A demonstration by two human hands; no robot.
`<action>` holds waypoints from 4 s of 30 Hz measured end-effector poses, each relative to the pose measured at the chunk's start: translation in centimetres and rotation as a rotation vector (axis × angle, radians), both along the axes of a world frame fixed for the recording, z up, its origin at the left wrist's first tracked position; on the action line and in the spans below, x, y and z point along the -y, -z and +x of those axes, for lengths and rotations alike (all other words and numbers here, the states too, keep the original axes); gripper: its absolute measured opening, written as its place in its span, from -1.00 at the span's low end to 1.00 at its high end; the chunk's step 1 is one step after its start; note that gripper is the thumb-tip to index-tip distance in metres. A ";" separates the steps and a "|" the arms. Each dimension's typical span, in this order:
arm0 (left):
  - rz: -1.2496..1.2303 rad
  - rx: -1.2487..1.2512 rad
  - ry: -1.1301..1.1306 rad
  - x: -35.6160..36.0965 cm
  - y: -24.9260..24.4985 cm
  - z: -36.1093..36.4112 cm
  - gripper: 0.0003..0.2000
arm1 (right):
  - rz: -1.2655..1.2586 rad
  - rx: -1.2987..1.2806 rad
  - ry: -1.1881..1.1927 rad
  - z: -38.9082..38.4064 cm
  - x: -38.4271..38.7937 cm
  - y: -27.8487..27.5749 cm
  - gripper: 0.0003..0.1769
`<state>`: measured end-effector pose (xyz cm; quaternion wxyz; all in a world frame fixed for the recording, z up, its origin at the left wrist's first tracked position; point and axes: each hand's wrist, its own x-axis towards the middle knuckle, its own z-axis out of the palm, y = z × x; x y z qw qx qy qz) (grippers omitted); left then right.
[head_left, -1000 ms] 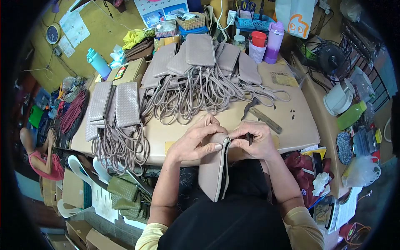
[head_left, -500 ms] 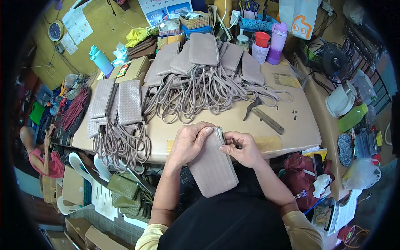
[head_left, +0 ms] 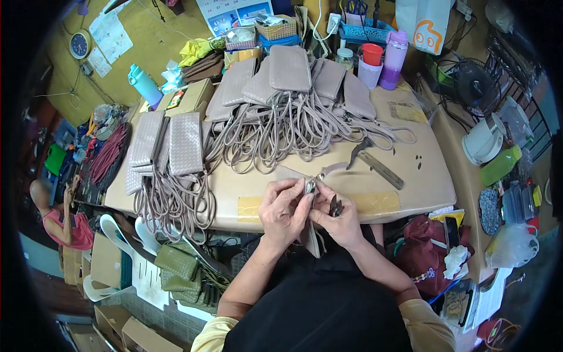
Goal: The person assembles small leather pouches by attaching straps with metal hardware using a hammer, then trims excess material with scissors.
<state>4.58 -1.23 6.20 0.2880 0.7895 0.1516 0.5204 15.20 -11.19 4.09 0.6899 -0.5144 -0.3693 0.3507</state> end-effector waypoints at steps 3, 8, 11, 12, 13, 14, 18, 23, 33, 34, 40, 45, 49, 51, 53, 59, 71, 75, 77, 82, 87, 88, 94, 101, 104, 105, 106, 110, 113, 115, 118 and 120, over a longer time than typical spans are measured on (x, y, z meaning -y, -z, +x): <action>-0.160 0.156 0.096 -0.1 1.1 -0.1 -0.67 | 0.140 0.355 0.015 1.1 0.3 -2.1 -0.64; -0.130 0.005 0.149 1.0 -0.4 0.2 -0.72 | 0.104 0.006 0.006 0.4 -0.5 -3.1 -0.64; -0.100 -0.012 0.267 -0.3 1.5 0.4 -0.73 | 0.200 0.888 0.070 1.0 0.2 -3.3 -0.48; -0.092 -0.147 0.211 -0.6 1.4 -0.1 -0.73 | 0.161 1.063 0.023 0.8 0.8 -5.0 -0.40; -0.096 0.013 0.285 -0.6 0.7 -0.1 -0.73 | 0.167 1.064 0.022 0.5 0.8 -4.8 -0.40; -0.201 0.092 0.310 -0.6 0.9 -0.1 -0.75 | 0.228 0.997 0.089 -0.1 1.0 -4.3 -0.46; -0.683 0.388 0.579 -0.6 1.3 -0.5 -0.83 | 0.217 0.877 0.317 -0.2 0.8 -6.9 -0.44; -0.777 0.387 0.599 -1.3 0.8 0.0 -0.91 | 0.121 0.743 0.199 2.6 0.5 -6.3 -0.64; -0.862 0.117 0.559 -0.5 0.5 -0.6 -0.77 | 0.077 0.719 0.427 3.7 0.3 -7.3 -0.80; -0.865 0.117 0.559 -0.1 0.4 -0.3 -0.77 | 0.074 0.718 0.426 3.6 0.2 -7.0 -0.80; -0.861 0.219 0.338 -1.6 -0.4 -0.4 -0.62 | 0.132 0.709 0.420 3.4 0.0 -6.6 -0.78; -0.869 0.524 0.376 -8.0 -2.6 -5.4 -0.68 | 0.274 0.935 0.516 3.8 0.4 -8.1 -0.67; -0.511 -0.099 0.295 -3.6 -6.9 -4.1 -0.56 | 0.278 1.068 0.502 3.5 -0.6 -7.9 -0.66; -0.424 -0.098 0.230 -1.9 -6.2 -1.7 -0.58 | 0.267 1.090 0.511 3.0 -1.1 -7.8 -0.69; -0.431 -0.092 0.196 -1.3 -5.1 -0.4 -0.68 | 0.256 1.041 0.493 2.6 -0.8 -7.9 -0.71; -0.155 0.193 0.105 -0.3 -3.9 1.2 -0.74 | 0.196 0.866 0.406 2.1 -0.1 -8.6 -0.75; -0.787 0.258 0.291 -2.3 -0.1 0.9 -0.78 | 0.047 0.935 0.444 2.1 -0.6 -8.6 -0.43; -0.887 0.239 0.342 -2.4 -0.4 1.0 -0.77 | 0.083 1.091 0.459 2.1 -0.3 -7.7 -0.50; -0.902 0.236 0.367 -2.3 -0.4 1.0 -0.76 | 0.078 1.227 0.454 2.0 -0.3 -7.6 -0.53; -0.784 0.255 0.337 -1.5 -1.1 0.8 -0.80 | 0.075 1.335 0.504 1.3 -0.5 -8.5 -0.60; -0.738 0.285 0.346 -1.0 -0.8 0.9 -0.84 | 0.080 1.290 0.497 1.3 -0.9 -8.2 -0.64; -0.715 0.291 0.350 -0.9 -0.8 1.0 -0.86 | 0.073 1.265 0.506 1.3 -1.0 -8.1 -0.66; -0.536 0.234 0.310 -0.5 -0.8 1.0 -0.87 | 0.126 1.255 0.530 1.6 -1.0 -8.0 -0.67; -0.726 0.277 0.337 -0.5 -0.8 0.8 -0.88 | 0.118 1.019 0.540 2.1 -1.3 -6.9 -0.58; -0.204 -0.199 0.150 -1.8 -1.2 0.1 -0.56 | 0.106 1.007 0.426 2.2 -1.3 -5.0 -0.18; -0.204 -0.200 0.149 -2.0 -1.1 0.0 -0.56 | 0.106 1.006 0.426 2.3 -1.3 -4.3 -0.18; -0.270 -0.192 0.244 -2.2 -0.9 0.0 -0.60 | 0.104 0.946 0.383 2.4 -1.3 -3.8 -0.19; -0.622 -0.143 0.414 -0.9 -2.3 -0.9 -0.82 | 0.178 0.706 0.210 2.5 -0.9 -2.8 -0.19; -0.636 -0.136 0.418 -0.6 -3.8 -1.3 -0.83 | 0.189 0.827 0.153 2.8 0.3 -4.8 -0.21; -0.277 -0.513 0.323 -1.5 -5.6 -2.5 -0.82 | 0.193 0.770 0.081 3.2 0.7 -5.4 -0.21; -0.606 -0.435 0.674 -3.8 -6.3 -3.7 -0.71 | 0.028 0.630 -0.127 3.3 1.2 -6.1 -0.35; -1.010 -0.174 1.125 -4.3 -5.8 -3.6 -0.45 | 0.026 0.380 -0.180 2.6 1.2 -6.3 -0.39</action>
